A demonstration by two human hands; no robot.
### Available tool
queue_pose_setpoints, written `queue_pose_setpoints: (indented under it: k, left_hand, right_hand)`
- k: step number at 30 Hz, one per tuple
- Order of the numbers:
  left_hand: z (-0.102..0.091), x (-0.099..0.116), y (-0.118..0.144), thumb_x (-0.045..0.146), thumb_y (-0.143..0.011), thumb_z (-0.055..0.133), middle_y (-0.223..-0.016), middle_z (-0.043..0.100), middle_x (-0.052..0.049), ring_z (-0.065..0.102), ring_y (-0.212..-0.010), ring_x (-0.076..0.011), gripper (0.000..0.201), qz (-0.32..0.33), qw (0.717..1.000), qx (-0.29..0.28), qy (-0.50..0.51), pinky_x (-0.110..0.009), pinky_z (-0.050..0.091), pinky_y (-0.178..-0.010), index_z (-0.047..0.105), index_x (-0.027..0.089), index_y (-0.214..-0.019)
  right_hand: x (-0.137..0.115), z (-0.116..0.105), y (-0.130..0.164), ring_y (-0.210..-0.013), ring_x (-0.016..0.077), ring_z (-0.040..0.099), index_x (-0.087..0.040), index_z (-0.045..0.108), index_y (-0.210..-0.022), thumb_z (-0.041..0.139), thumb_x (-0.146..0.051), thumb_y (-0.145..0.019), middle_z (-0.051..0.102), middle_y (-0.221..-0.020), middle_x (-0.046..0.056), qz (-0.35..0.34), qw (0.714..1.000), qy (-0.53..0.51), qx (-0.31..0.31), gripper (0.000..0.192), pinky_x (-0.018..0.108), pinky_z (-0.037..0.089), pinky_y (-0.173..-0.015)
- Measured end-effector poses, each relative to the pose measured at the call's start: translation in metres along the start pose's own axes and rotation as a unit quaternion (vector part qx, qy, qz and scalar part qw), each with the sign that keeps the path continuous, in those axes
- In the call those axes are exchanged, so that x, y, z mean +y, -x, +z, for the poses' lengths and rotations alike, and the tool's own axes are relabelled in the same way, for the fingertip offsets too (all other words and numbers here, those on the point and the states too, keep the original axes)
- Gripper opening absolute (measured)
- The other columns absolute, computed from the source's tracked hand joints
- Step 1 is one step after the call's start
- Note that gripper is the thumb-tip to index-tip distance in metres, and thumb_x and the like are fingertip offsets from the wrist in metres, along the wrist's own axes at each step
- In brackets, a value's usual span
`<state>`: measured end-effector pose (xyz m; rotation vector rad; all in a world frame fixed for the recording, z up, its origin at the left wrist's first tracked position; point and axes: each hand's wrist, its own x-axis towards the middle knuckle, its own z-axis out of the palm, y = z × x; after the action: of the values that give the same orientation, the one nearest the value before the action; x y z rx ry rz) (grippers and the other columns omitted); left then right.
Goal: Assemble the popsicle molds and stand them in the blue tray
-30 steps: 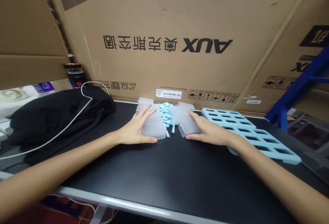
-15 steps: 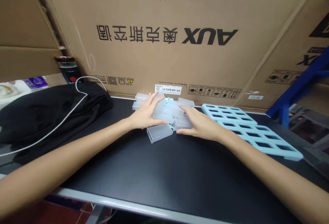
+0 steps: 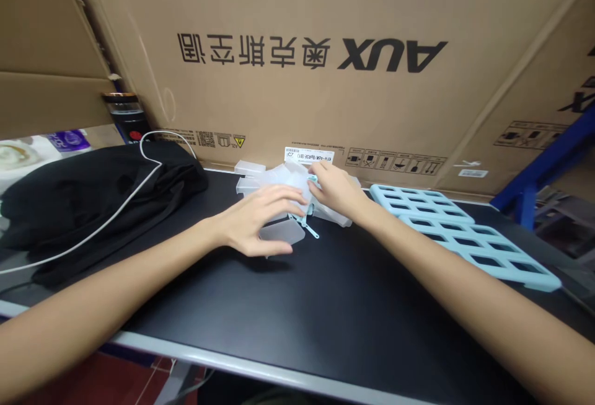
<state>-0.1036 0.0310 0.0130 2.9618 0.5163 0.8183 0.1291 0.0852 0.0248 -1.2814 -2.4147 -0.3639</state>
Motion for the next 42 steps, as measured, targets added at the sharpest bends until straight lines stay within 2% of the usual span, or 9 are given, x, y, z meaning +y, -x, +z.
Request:
queue_pose_setpoints:
  k: [7,11,15,20,23,26,31,38,42]
  left_hand:
    - [0.023,-0.008,-0.004,0.035,-0.095,0.053,-0.125,0.063,-0.008,0.056,-0.119,-0.0267,0.026,0.025,0.993,-0.057,-0.099,-0.047,0.040,-0.108,0.058,0.026,-0.119]
    - [0.026,-0.019,0.001,0.052,-0.090,0.058,-0.130,0.059,-0.010,0.053,-0.121,-0.0295,0.043,-0.037,0.987,-0.009,-0.156,-0.054,0.028,-0.115,0.055,0.025,-0.124]
    - [0.009,-0.029,0.003,0.067,-0.079,0.062,-0.140,0.052,-0.011,0.041,-0.135,-0.0344,0.065,-0.085,0.984,0.024,-0.154,-0.062,0.013,-0.119,0.050,0.027,-0.129]
    - [-0.020,-0.080,0.030,0.049,-0.092,0.047,-0.145,0.046,-0.013,0.037,-0.139,-0.0317,0.046,-0.330,0.906,0.173,-0.202,-0.052,0.026,-0.117,0.055,0.020,-0.127]
    - [-0.025,-0.108,0.051,0.043,-0.087,0.052,-0.144,0.047,-0.018,0.041,-0.136,-0.0355,0.047,-0.474,0.850,0.131,-0.190,-0.050,0.031,-0.114,0.060,0.014,-0.123]
    - [-0.019,-0.116,0.057,0.036,-0.082,0.055,-0.134,0.058,-0.016,0.052,-0.125,-0.0333,0.047,-0.536,0.833,0.094,-0.098,-0.046,0.037,-0.110,0.061,0.013,-0.122]
    - [0.002,-0.107,0.045,0.025,-0.073,0.059,-0.128,0.062,-0.012,0.059,-0.112,-0.0308,0.047,-0.538,0.836,0.107,-0.034,-0.043,0.044,-0.101,0.062,0.018,-0.119]
    - [0.020,-0.111,0.043,0.029,-0.080,0.053,-0.113,0.066,-0.011,0.064,-0.098,-0.0267,0.046,-0.534,0.826,0.177,0.019,-0.043,0.050,-0.087,0.054,0.020,-0.125]
    - [0.012,-0.099,0.037,0.034,-0.086,0.051,-0.124,0.058,-0.015,0.052,-0.117,-0.0296,0.033,-0.497,0.835,0.233,-0.041,-0.048,0.040,-0.102,0.055,0.018,-0.115]
  right_hand:
    - [0.023,0.020,-0.029,-0.091,0.0224,0.056,-0.013,0.056,-0.104,0.036,-0.023,-0.095,0.057,-0.112,0.016,0.050,0.996,0.025,0.073,0.024,0.033,0.043,-0.073]
    - [0.038,0.015,-0.035,-0.100,0.0265,0.054,-0.014,0.056,-0.104,0.034,-0.024,-0.096,0.058,-0.113,0.017,0.063,0.988,0.079,0.119,0.026,0.033,0.039,-0.067]
    - [0.040,-0.003,-0.011,-0.082,0.0210,0.057,-0.017,0.055,-0.101,0.038,-0.033,-0.097,0.064,-0.100,0.011,0.090,0.987,0.058,0.122,0.024,0.031,0.036,-0.062]
    - [0.024,-0.026,0.054,-0.080,0.0196,0.057,-0.019,0.055,-0.098,0.044,-0.045,-0.094,0.063,-0.097,0.008,-0.047,0.996,0.059,0.042,0.028,0.030,0.035,-0.062]
    - [0.024,-0.029,0.080,-0.084,0.0223,0.056,-0.017,0.058,-0.098,0.044,-0.042,-0.094,0.061,-0.098,0.011,-0.121,0.987,0.101,-0.015,0.029,0.032,0.039,-0.068]
    - [0.034,-0.025,0.086,-0.089,0.0247,0.057,-0.015,0.059,-0.103,0.045,-0.035,-0.093,0.060,-0.101,0.013,-0.104,0.985,0.126,-0.052,0.027,0.035,0.041,-0.074]
    - [0.046,-0.024,0.085,-0.095,0.0280,0.055,-0.013,0.060,-0.107,0.044,-0.030,-0.094,0.059,-0.106,0.016,-0.073,0.986,0.151,-0.019,0.027,0.038,0.042,-0.079]
    - [0.009,-0.026,0.089,-0.097,0.0247,0.055,-0.015,0.058,-0.111,0.045,-0.024,-0.094,0.060,-0.109,0.013,-0.157,0.984,0.086,-0.016,0.023,0.036,0.041,-0.082]
    - [-0.011,-0.016,0.083,-0.092,0.0242,0.056,-0.015,0.058,-0.101,0.050,-0.030,-0.093,0.062,-0.105,0.012,-0.127,0.984,0.109,-0.060,0.019,0.035,0.040,-0.077]
